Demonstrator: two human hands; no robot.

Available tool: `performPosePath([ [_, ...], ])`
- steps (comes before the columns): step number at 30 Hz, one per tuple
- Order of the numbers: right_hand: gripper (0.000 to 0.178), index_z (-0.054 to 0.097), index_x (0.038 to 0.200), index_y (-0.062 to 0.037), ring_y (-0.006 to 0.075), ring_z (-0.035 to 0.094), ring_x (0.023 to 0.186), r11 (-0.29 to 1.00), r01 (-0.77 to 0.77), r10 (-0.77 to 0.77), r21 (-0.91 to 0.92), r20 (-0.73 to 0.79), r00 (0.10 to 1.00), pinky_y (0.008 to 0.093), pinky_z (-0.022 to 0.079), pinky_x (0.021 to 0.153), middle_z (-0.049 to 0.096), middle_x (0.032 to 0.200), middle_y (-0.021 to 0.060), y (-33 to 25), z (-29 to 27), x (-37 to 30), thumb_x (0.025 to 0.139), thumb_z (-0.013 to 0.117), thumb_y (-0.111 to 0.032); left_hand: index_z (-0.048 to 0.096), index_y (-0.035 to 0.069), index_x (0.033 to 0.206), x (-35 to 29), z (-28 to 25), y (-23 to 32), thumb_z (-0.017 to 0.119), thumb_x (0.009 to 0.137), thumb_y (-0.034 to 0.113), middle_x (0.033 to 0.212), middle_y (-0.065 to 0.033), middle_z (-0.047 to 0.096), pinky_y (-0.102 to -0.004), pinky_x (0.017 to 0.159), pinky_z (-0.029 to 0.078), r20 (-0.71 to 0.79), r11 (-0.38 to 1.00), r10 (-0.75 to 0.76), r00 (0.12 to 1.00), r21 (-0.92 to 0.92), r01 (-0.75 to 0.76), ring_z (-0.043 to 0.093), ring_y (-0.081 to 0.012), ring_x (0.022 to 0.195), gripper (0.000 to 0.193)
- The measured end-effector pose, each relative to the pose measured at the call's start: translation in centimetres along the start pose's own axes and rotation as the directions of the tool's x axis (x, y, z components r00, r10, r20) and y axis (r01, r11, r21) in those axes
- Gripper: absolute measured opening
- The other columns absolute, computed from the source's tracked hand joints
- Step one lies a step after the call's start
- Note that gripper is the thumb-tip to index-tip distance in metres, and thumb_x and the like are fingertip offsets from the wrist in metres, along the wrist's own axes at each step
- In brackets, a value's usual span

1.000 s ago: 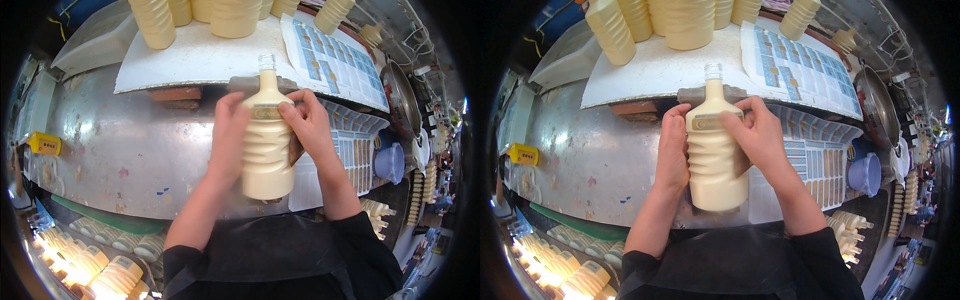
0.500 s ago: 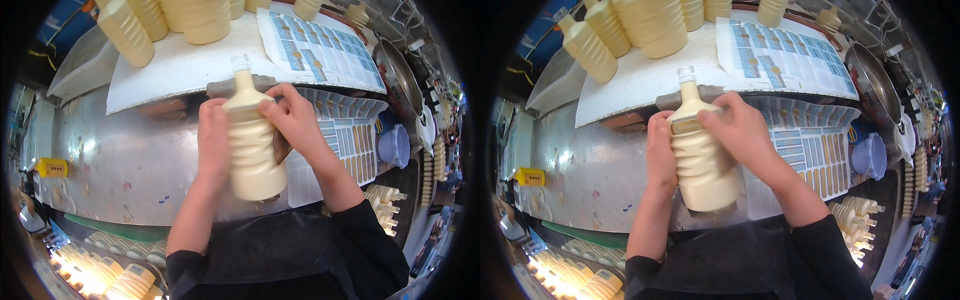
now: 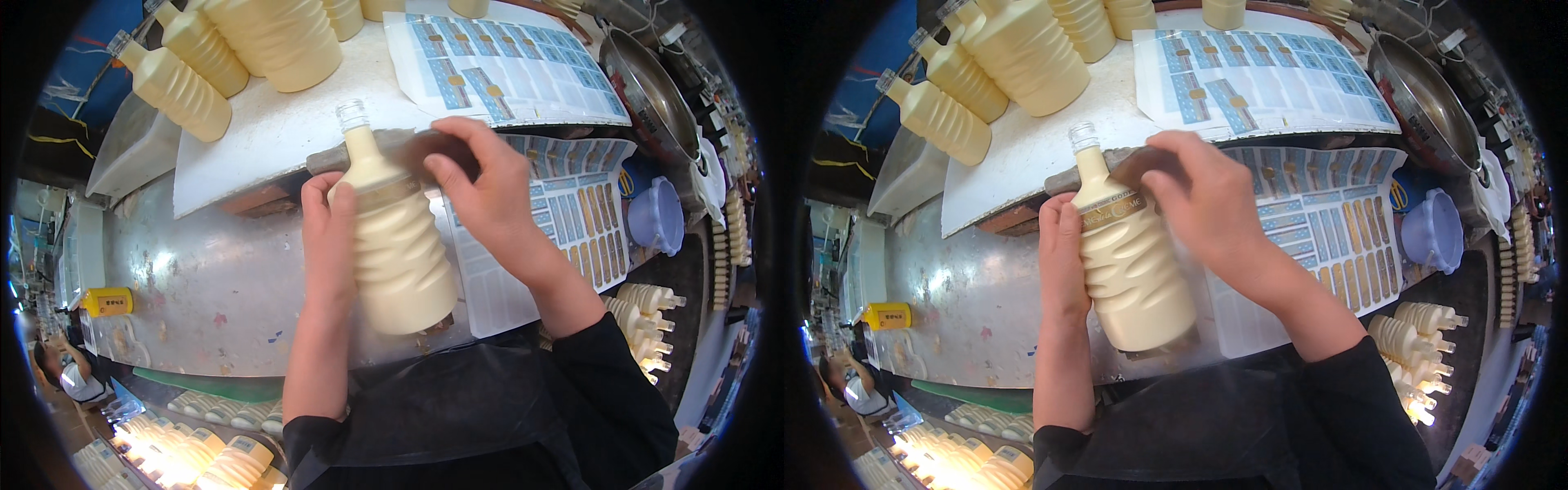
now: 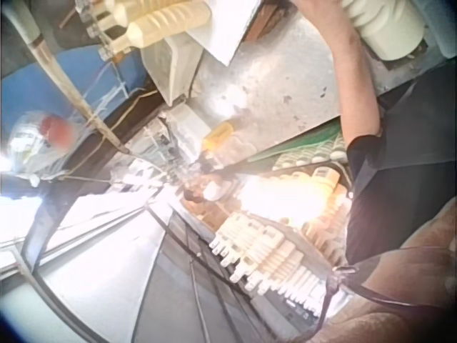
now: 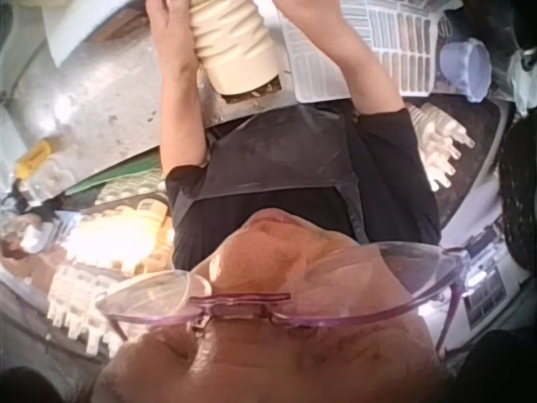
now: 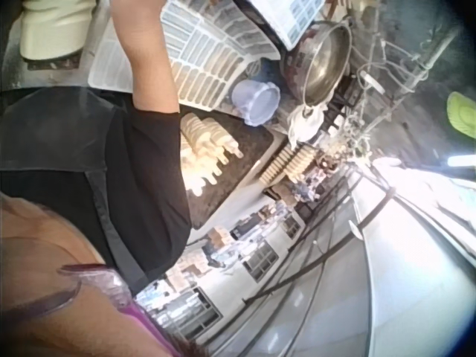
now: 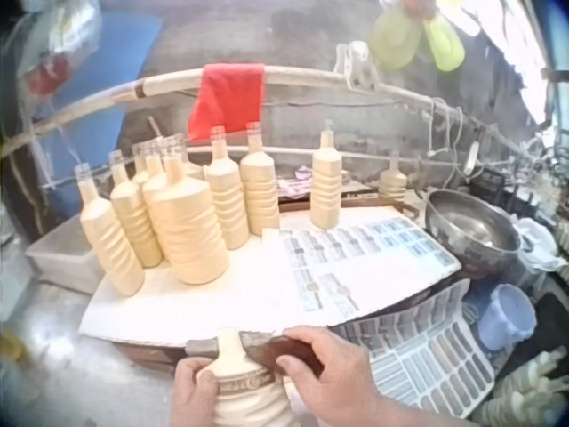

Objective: The person applies adhesive labels to the sides of cream-colored plastic bottles. They peel each label from a sheet, align it on the bottle, and smooth it down with their fingers. Finished bottles are placed on a nearby metal shelf.

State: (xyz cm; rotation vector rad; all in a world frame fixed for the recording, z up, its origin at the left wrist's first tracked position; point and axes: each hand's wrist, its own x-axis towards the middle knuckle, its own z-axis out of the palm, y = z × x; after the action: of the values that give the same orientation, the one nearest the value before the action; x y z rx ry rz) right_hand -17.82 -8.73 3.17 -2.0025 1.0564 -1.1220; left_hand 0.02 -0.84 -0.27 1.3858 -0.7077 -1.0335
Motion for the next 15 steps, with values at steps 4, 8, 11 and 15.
performPosePath([
  [4, 0.031, 0.068, 0.117, -0.0008, 0.0278, 0.074, 0.096, 0.937, -0.111, 0.104, 0.331, 0.039, 0.994, 0.0343, 0.057, 0.087, 0.075, 0.106, 0.0144, -0.1, 0.3, -0.4, 0.087, 0.074, -0.004, 0.051, 0.002, 0.126, 0.0, -0.3, -0.5, 0.045, 0.111, 0.032, 0.115, -0.0064, 0.057, -0.0293, 0.095, 0.045, 0.048, 0.997, 0.071, 0.996, -0.011, -0.071, 0.053, -0.0115, 0.103, 0.034],
  [8, 0.029, 0.067, 0.115, -0.0012, 0.0313, 0.073, 0.096, 0.997, -0.029, 0.027, 0.065, 0.034, 0.999, 0.0371, 0.058, 0.084, 0.074, 0.107, 0.0176, -0.6, 0.6, 0.4, 0.088, 0.074, -0.007, 0.051, 0.001, 0.126, -0.1, -0.4, -0.8, 0.045, 0.111, 0.033, 0.115, -0.0070, 0.057, -0.0295, 0.096, 0.045, 0.046, 0.993, 0.116, 0.992, -0.004, -0.116, 0.053, -0.0120, 0.104, 0.035],
  [11, 0.028, 0.067, 0.116, -0.0024, 0.0326, 0.073, 0.094, 0.989, 0.119, -0.125, -0.091, -0.065, 0.990, 0.0380, 0.057, 0.082, 0.074, 0.104, 0.0176, 0.0, 0.6, 1.2, 0.089, 0.072, -0.007, 0.051, 0.001, 0.128, -0.1, -0.3, -0.6, 0.045, 0.111, 0.033, 0.116, -0.0083, 0.058, -0.0305, 0.097, 0.045, 0.008, 0.985, 0.155, 0.988, 0.077, -0.155, 0.054, -0.0138, 0.106, 0.037],
  [15, 0.027, 0.065, 0.115, -0.0030, 0.0357, 0.071, 0.088, 0.982, 0.152, -0.161, 0.113, 0.084, 0.983, 0.0399, 0.057, 0.076, 0.072, 0.099, 0.0161, -1.4, -0.2, 1.7, 0.089, 0.070, -0.007, 0.052, 0.001, 0.129, -0.7, 0.3, 1.2, 0.044, 0.110, 0.032, 0.119, -0.0114, 0.060, -0.0322, 0.098, 0.045, -0.015, 0.959, 0.196, 0.980, 0.212, -0.189, 0.056, -0.0169, 0.108, 0.037],
])
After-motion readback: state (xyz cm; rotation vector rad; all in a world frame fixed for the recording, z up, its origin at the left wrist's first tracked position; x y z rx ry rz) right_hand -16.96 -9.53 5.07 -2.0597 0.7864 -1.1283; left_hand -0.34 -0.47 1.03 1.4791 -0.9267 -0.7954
